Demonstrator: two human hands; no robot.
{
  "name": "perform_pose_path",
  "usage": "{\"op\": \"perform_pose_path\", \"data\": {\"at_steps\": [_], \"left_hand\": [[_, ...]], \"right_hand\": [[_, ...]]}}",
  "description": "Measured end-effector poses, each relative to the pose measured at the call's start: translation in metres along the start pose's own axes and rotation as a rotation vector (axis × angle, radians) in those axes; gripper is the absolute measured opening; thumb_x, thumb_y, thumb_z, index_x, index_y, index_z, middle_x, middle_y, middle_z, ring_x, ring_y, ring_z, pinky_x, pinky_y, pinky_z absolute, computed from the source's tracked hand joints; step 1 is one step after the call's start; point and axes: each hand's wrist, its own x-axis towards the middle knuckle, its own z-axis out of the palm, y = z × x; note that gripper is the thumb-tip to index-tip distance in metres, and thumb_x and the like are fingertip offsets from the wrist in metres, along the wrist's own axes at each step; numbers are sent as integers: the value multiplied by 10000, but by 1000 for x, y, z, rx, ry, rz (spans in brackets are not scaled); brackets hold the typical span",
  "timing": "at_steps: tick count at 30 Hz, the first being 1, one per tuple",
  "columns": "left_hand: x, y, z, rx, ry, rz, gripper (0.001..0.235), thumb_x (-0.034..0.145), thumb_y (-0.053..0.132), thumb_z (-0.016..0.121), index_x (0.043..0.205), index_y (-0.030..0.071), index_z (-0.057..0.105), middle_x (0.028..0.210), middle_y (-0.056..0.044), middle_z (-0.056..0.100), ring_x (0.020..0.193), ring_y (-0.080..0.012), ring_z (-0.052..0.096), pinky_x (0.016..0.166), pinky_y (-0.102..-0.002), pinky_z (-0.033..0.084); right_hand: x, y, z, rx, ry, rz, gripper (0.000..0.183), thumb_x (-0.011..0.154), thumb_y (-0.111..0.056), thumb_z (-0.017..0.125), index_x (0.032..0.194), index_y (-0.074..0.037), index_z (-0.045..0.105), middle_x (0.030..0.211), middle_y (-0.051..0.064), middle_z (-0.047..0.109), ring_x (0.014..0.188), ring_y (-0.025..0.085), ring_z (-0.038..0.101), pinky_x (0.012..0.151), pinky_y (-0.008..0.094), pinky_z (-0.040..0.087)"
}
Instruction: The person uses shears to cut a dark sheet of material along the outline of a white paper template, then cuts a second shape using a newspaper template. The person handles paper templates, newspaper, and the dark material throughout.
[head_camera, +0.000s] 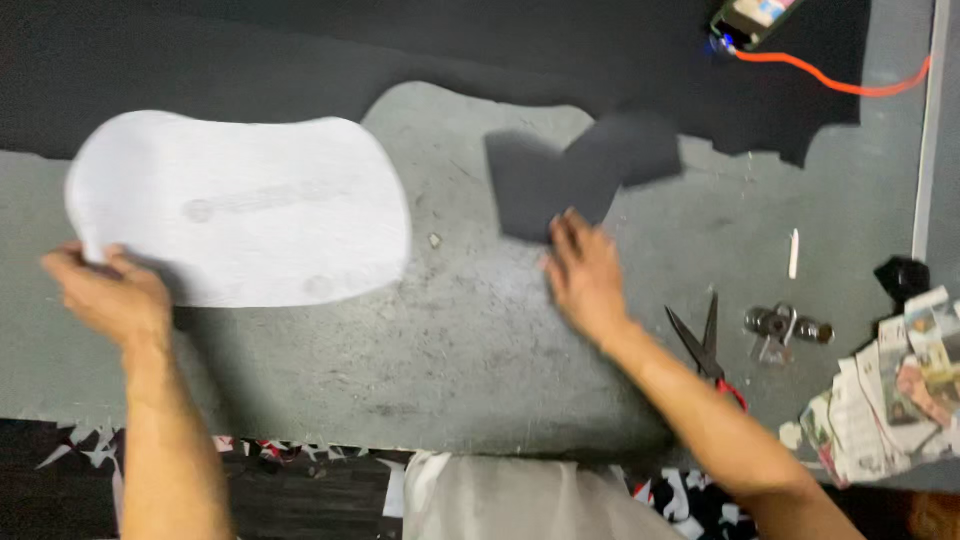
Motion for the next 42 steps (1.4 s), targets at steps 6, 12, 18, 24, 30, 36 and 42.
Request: {"op": "perform_pose_path", "data": {"at_steps": [6,12,18,24,30,36,42], "left_hand": [[-96,94,0,-42,-250,493,604,1163,212,605,1637,-48,335,1675,-266,373,1571,-420,348,1310,-551,276],[-268,200,2,-290,-920,835,809,759,329,821,1456,61,509,1561,-180,422,1457,-350,335,1184,-580,201],[-313,187,-2,-200,-631,922,381,913,219,753,1265,93,681,1363,-94,639,1301,-272,578,1157,-481,395],[-328,181,9,-230,-551,997,143,971,152,729,1082,65,702,1060,-60,718,1019,-262,651,1057,-467,498],[-287,238,5,-489,-752,297,209,1017,180,648,1131,38,752,944,-98,771,834,-163,705,758,-319,545],[-243,285,-17,-552,-819,260,232,998,216,658,1064,16,755,923,-91,777,833,-130,670,762,-295,526],[-239,307,-49,-597,-614,553,171,1051,140,669,1100,-12,728,994,-105,761,935,-164,699,863,-313,538]], "right_hand": [[-90,-87,-19,369,-206,18,486,982,-265,702,1424,-98,591,1375,143,570,1213,344,547,1056,473,436],[-100,-25,-31,230,-65,15,653,904,-324,737,1459,-40,542,1544,179,467,1443,383,405,1202,533,287],[-143,16,-54,164,-31,-3,639,896,-324,745,1428,-16,568,1515,174,525,1418,363,456,1176,519,333],[-165,30,-56,120,68,-159,442,920,-187,726,1320,-17,644,1359,164,630,1218,336,594,1038,453,447],[-165,47,-65,464,35,139,170,949,-123,737,1062,2,719,993,136,732,959,287,670,819,391,523],[-145,56,-94,1002,32,350,140,982,-116,729,1074,-16,697,925,-8,721,829,47,644,698,233,515],[-139,51,-133,874,192,408,113,1006,-91,770,1100,-33,744,818,45,611,716,99,502,649,260,405]]}}
